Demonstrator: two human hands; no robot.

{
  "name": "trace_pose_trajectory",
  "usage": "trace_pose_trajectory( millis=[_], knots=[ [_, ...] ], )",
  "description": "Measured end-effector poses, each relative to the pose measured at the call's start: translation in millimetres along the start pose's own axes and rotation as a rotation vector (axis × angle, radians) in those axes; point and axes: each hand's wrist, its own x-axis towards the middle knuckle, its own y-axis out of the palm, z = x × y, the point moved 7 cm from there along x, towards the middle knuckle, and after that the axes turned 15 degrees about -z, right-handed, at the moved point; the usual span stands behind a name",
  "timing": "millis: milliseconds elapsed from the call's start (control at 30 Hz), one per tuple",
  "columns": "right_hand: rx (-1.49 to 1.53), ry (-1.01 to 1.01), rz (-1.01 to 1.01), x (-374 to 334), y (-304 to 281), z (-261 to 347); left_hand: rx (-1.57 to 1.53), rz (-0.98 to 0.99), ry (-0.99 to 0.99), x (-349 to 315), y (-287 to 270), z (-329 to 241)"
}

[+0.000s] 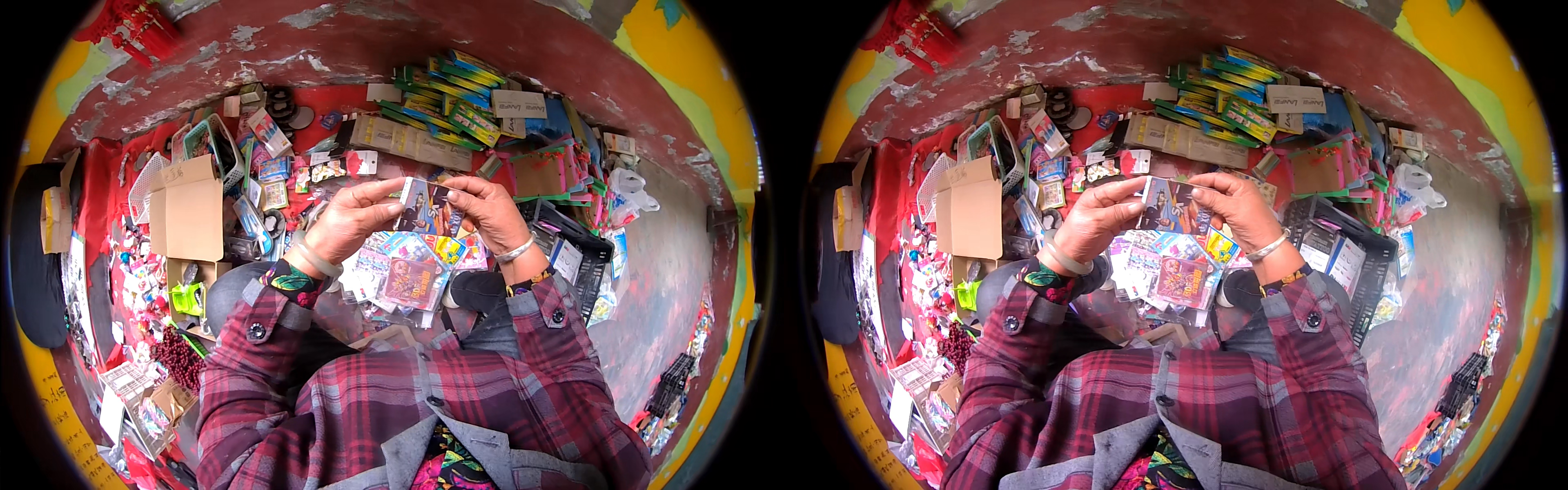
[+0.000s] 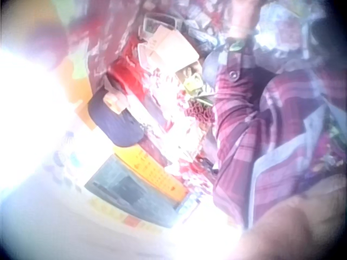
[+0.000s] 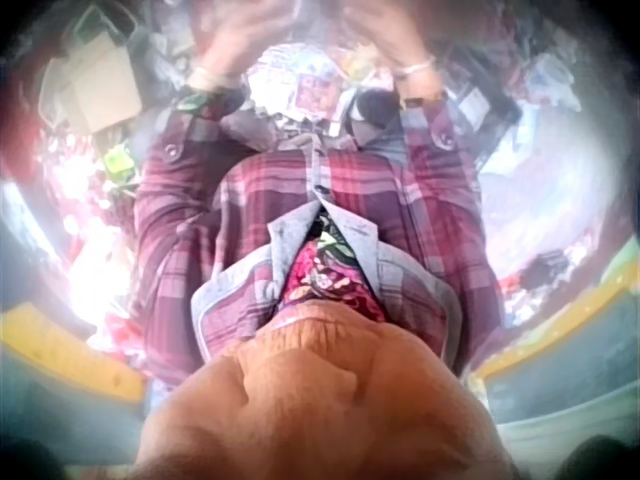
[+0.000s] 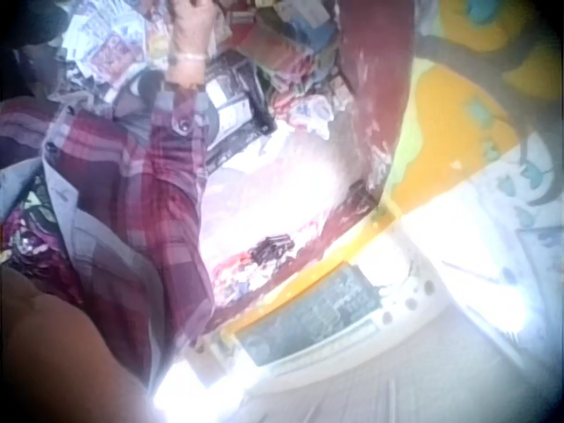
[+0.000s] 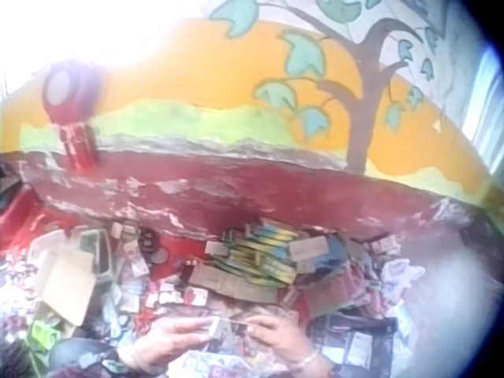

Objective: The person sits cross-legged on the floor and inspects a wristwatch by turning it over and examining the face and band. They then pick up a small box, open it, and remove a watch from the packaging to inspect it as well.

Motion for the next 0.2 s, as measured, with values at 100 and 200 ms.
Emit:
trace_pose_trajectory(
  millis=[100, 200],
  knots=[
    [0.009, 0.004, 0.001, -2.1, 4.7, 1.6, -0.03, 0.02, -0.006, -0.3, 0.9, 0.1],
    [-0.04, -0.001, 0.021, -1.9, 4.3, 1.9, -0.024, 0.035, 0.006, -1.8, 1.9, -2.9]
  ],
)
